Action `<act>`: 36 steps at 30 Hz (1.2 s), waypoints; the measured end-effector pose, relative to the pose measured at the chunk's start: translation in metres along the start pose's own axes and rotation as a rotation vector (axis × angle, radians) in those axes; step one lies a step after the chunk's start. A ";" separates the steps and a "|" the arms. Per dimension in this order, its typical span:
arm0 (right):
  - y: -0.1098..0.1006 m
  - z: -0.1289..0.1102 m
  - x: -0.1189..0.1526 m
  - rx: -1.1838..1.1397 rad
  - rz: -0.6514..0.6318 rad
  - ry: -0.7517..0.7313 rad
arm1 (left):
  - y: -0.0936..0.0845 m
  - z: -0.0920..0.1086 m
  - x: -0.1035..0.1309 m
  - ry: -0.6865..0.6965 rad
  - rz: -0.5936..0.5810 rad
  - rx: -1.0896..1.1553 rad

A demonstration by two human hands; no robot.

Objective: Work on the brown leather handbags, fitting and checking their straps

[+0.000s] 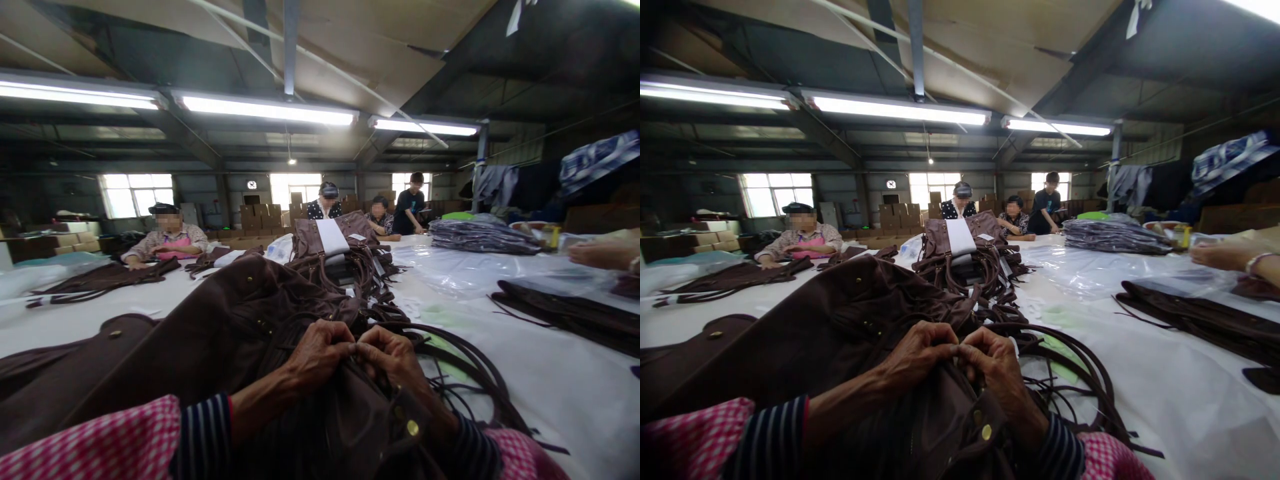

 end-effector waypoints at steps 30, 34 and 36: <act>-0.094 -0.064 0.005 0.845 -0.225 -0.082 | -0.038 0.057 0.021 0.377 -0.530 -0.609; -0.083 -0.042 0.020 1.083 -0.418 -0.128 | -0.035 0.057 0.020 0.422 -0.375 -0.655; -0.077 -0.036 0.023 1.148 -0.430 -0.154 | -0.033 0.056 0.018 0.457 -0.236 -0.611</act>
Point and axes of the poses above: each hand's wrist, its own x-axis away from the middle knuckle, its own y-axis out of the palm, z = x × y, the point moved 3 cm from there along -x, towards the middle knuckle, and after that the axes turned 3 degrees about -y, right-handed, at the moved point
